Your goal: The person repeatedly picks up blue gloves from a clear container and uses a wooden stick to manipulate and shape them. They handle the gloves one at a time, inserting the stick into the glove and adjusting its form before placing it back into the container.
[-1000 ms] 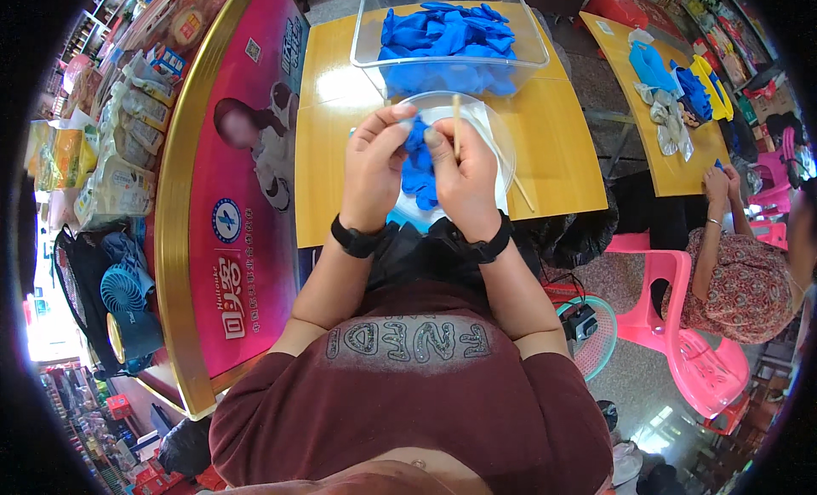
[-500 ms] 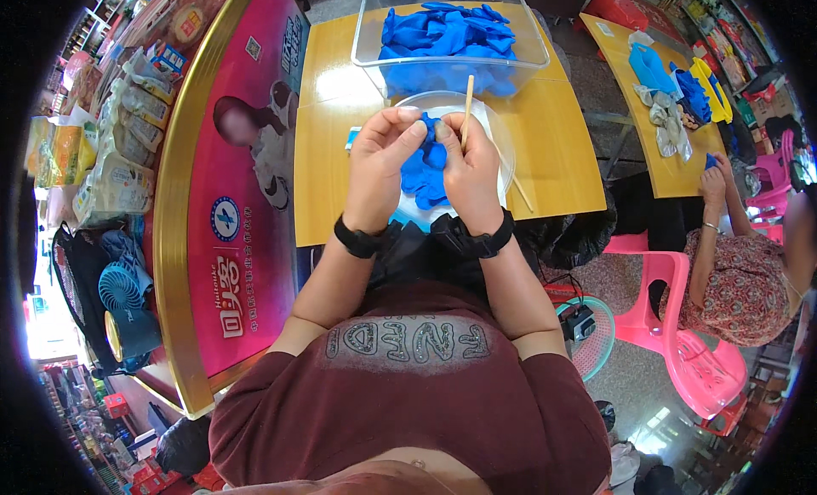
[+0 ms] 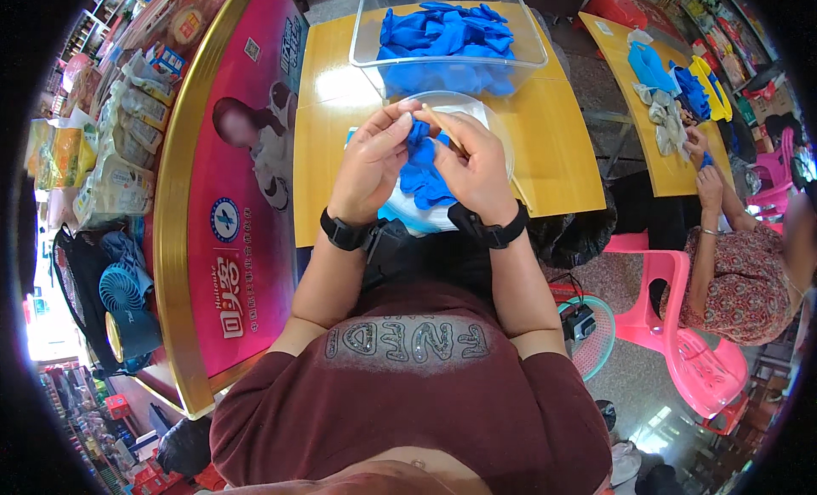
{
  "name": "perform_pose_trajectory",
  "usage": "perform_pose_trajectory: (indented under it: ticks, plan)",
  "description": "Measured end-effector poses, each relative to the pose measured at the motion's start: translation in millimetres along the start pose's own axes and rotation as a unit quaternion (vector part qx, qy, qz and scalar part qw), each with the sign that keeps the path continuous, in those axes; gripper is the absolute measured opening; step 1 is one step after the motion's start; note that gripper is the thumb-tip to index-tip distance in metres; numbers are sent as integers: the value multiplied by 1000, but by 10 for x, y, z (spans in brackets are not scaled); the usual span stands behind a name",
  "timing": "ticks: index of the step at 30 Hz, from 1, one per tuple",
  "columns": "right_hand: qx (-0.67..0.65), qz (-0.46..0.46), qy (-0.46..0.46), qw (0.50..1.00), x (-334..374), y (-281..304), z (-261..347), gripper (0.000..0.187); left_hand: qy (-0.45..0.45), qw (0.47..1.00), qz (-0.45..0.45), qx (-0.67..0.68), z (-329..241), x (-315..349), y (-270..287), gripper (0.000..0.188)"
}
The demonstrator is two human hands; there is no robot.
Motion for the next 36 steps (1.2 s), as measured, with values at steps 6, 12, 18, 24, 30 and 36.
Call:
perform_pose_trajectory:
  ticks: [6,12,18,24,30,36]
  plan:
    - [8,-56,22,998,16,109,-155,13,-32,995,17,-94,-48,20,-84,28]
    - [-33,-60,-37,997,52,3,-195,11,-143,962,-57,-226,-228,52,21,23]
    - [12,1,30,999,165,-427,119,12,-338,827,-202,-401,-458,103,309,26]
    - [-175,-75,-120,974,158,-242,-349,16,-245,912,-172,-281,-263,25,333,37]
    - [-255,-123,-159,946,120,-59,-561,16,-124,980,-84,-129,-139,39,56,37]
    - [-232,-170,-144,947,85,-42,-547,17,83,985,109,101,226,73,-259,35]
Point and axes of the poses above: each hand's wrist, its own x-axis away from the middle knuckle, its own y-axis out of the back of the hand, z = x × y, the point moved 9 cm from there along -x, towards the middle knuckle, and after that the axes turned 2 degrees about -x, right-handed, at the moved point
